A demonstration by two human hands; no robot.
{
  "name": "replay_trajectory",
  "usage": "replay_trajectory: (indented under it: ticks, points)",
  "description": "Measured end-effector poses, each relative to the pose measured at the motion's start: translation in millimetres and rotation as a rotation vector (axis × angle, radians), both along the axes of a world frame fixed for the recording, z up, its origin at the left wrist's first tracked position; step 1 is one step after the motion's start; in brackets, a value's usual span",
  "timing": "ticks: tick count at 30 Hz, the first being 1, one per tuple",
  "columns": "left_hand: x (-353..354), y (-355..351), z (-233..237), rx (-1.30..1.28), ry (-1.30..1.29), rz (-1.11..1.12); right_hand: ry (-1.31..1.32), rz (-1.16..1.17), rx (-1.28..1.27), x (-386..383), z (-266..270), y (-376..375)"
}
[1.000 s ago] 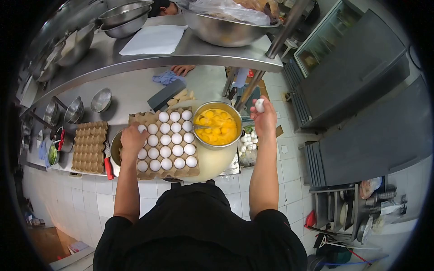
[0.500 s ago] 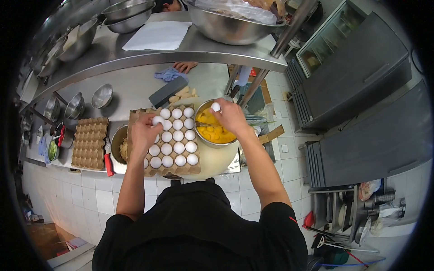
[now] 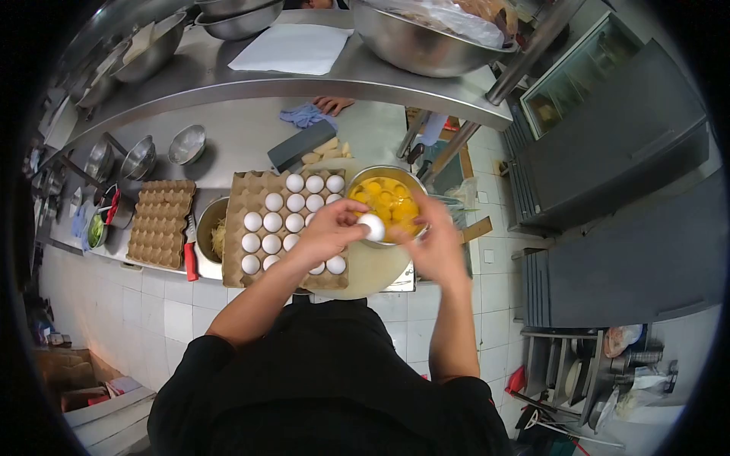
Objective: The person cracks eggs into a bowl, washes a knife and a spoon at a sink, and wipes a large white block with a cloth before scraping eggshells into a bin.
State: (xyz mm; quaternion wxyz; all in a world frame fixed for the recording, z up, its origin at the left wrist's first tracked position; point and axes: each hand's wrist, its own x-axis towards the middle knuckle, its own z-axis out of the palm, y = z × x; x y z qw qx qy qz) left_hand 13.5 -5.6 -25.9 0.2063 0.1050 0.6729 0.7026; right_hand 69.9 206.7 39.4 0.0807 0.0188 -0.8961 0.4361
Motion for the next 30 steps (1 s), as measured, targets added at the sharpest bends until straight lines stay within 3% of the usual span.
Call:
replay_trajectory:
  ticks: [1,3,4,5,6,8,10,13,14,16,17,20,21,23,25,27,28,30]
  points:
    - [3,2,3,-0.004,0.000,0.001,0.000,0.001,-0.004,-2,-6,-14]
    - [7,8,6,0.198,-0.114,-0.045,0.250,0.436,0.234,-6,-21,-25]
    - [3,3,5,0.111,-0.118,-0.080,0.251,0.421,0.236,-11,-29,-18]
    - [1,-5,3,0.112,-0.114,-0.094,0.157,0.267,-0.039,-23,-37,-7]
    - [0,-17,0,-0.050,0.073,0.022,0.063,0.111,-0.313,-37,-45,7]
    - [0,-46,1,-0.488,0.392,0.264,0.138,-0.193,-0.737,-78,-54,47]
    - [-2,-84,-8,-0.946,0.583,0.456,0.207,-0.605,-0.765,-116,-65,73]
    - [0,-132,-30,-1.330,0.729,0.647,0.045,-0.450,-0.700,-142,-93,90]
    - [1,-140,-30,-1.328,0.731,0.647,0.048,-0.450,-0.700,-143,-98,92]
    - [3,-150,-27,-1.331,0.317,0.460,0.101,-0.416,-0.733,-135,-103,87]
    - [4,-151,-31,-1.329,0.310,0.461,0.096,-0.414,-0.729,-128,-103,90]
    - [5,-156,-41,-1.227,0.412,0.525,0.078,-0.255,-1.273,-94,-69,76]
    - [4,-157,-43,-1.190,0.455,0.556,0.075,-0.252,-1.273,-89,-65,67]
    - [4,-156,-42,-1.149,0.497,0.583,-0.006,-0.134,-0.924,-83,-61,55]
    - [4,-156,-33,-1.058,0.401,0.609,-0.108,-0.062,-0.821,-82,-53,45]
    - [4,-156,-26,-1.063,0.404,0.628,-0.257,-0.169,-0.400,-90,-44,23]
    - [4,-155,-24,-1.070,0.407,0.647,-0.258,-0.168,-0.398,-95,-45,18]
    - [4,-155,-22,-1.034,0.412,0.660,-0.230,-0.069,-0.077,-104,-50,9]
